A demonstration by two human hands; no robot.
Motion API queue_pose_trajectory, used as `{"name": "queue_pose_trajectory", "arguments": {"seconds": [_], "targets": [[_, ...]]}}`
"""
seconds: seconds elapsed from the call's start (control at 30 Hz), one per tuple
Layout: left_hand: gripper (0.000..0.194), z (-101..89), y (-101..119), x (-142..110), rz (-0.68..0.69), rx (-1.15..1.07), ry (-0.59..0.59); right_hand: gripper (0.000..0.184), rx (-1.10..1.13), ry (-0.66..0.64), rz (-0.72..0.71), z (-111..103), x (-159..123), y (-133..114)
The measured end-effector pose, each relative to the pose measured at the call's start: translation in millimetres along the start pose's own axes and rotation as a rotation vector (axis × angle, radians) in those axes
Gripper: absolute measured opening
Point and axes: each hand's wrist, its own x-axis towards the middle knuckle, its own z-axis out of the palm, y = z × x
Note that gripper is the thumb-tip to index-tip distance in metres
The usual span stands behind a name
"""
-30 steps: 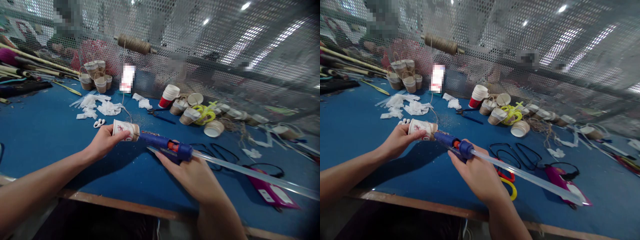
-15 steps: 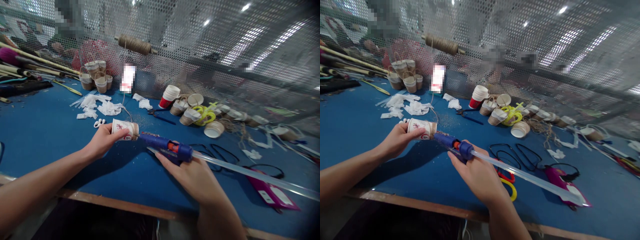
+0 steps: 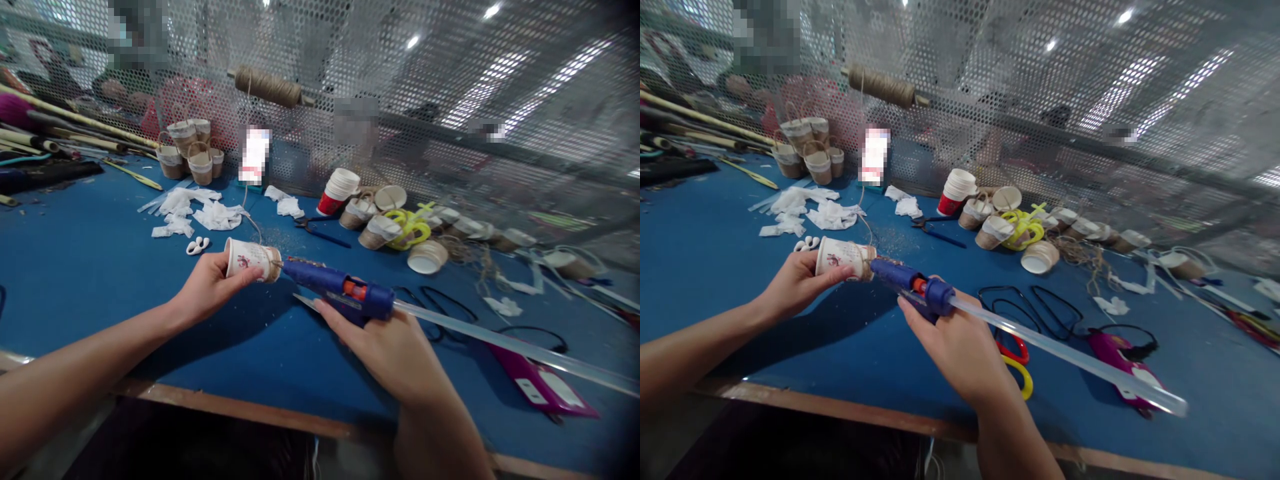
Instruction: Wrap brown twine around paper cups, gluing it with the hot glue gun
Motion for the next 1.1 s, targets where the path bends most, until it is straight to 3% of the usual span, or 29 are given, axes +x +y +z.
{"name": "queue_pose_trajectory", "arguments": {"seconds": [0.57,1.1], "targets": [[0.018,-1.6,-6.4,-4.4,0.257,0.24,-0.116,0.028,0.028,0.01,0.031,3.9,-5.8,6.6],[0.013,-3.9,-4.2,-4.1,0.42,0.272,-0.182,0.034,-0.017,0.005,0.021,3.8,-7.6,7.8]]}}
